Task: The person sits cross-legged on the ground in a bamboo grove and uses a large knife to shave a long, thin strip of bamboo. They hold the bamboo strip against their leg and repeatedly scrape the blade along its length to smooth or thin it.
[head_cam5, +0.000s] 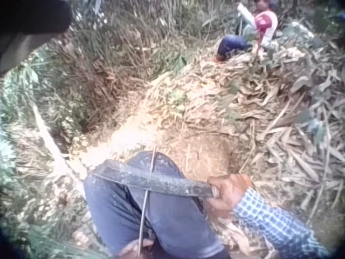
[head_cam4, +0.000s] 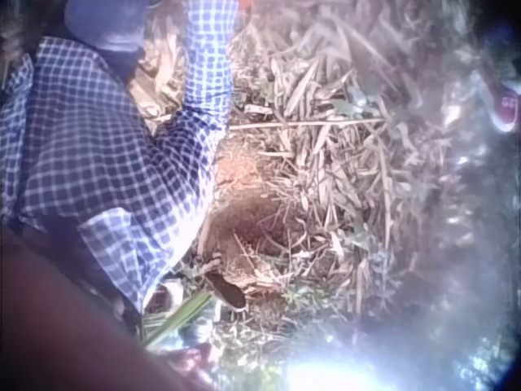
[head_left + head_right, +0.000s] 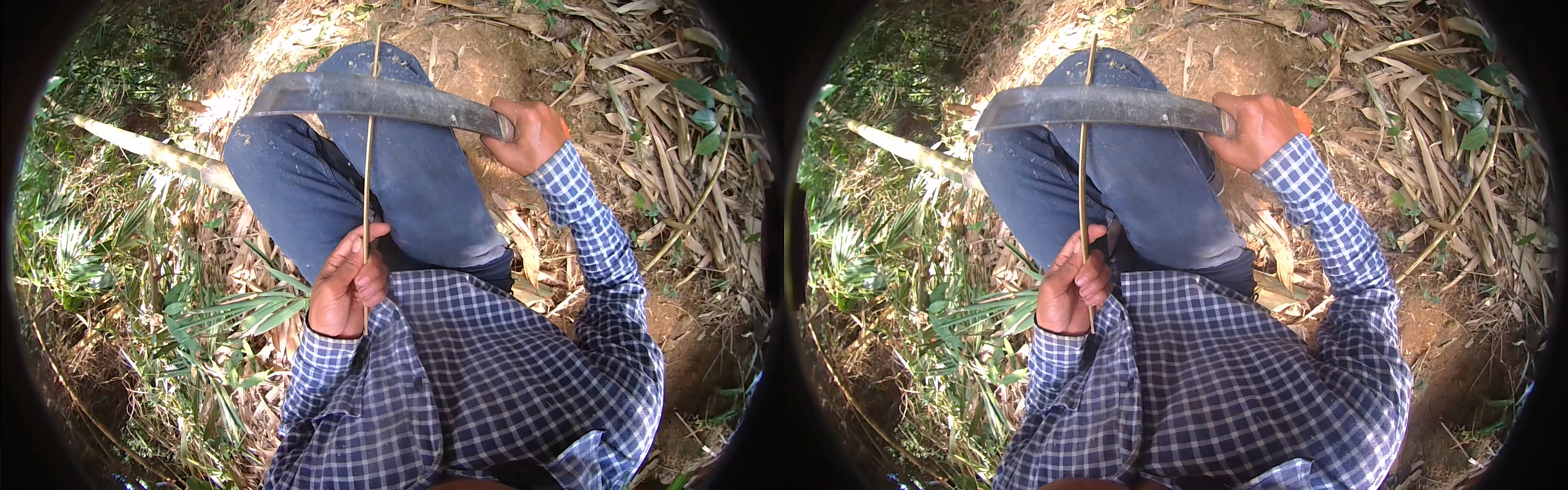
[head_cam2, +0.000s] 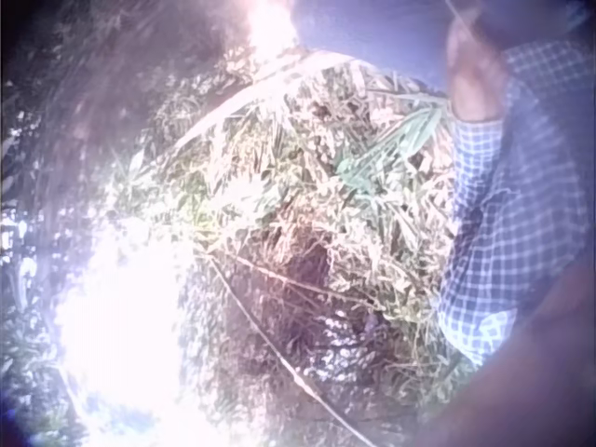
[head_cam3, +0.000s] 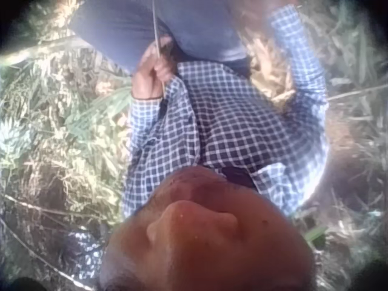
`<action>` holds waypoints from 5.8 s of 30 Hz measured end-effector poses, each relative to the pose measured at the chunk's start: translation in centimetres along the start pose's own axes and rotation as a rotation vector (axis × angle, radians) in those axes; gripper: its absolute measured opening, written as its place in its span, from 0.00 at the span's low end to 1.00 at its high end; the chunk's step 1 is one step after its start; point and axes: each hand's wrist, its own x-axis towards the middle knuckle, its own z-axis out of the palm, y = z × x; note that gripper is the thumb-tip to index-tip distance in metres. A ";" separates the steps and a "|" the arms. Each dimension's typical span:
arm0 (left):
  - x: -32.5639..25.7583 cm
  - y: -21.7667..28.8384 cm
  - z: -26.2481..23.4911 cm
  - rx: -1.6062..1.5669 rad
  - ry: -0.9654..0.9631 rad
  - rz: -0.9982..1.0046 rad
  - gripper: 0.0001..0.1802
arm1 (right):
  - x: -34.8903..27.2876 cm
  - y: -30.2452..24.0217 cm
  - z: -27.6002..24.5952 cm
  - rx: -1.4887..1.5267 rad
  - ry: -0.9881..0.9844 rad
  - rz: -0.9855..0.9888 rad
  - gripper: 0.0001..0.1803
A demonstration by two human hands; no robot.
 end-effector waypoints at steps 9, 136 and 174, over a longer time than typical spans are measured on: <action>-0.8 -0.3 -0.3 0.033 0.021 -0.014 0.19 | 1.6 1.0 -0.1 0.014 0.014 0.162 0.14; 2.4 0.5 1.5 0.253 -0.032 0.081 0.23 | -4.8 -2.2 0.4 0.097 -0.109 -0.011 0.18; -0.7 0.9 0.8 0.250 0.063 0.009 0.16 | -0.2 -1.3 -0.6 -0.018 -0.093 -0.079 0.14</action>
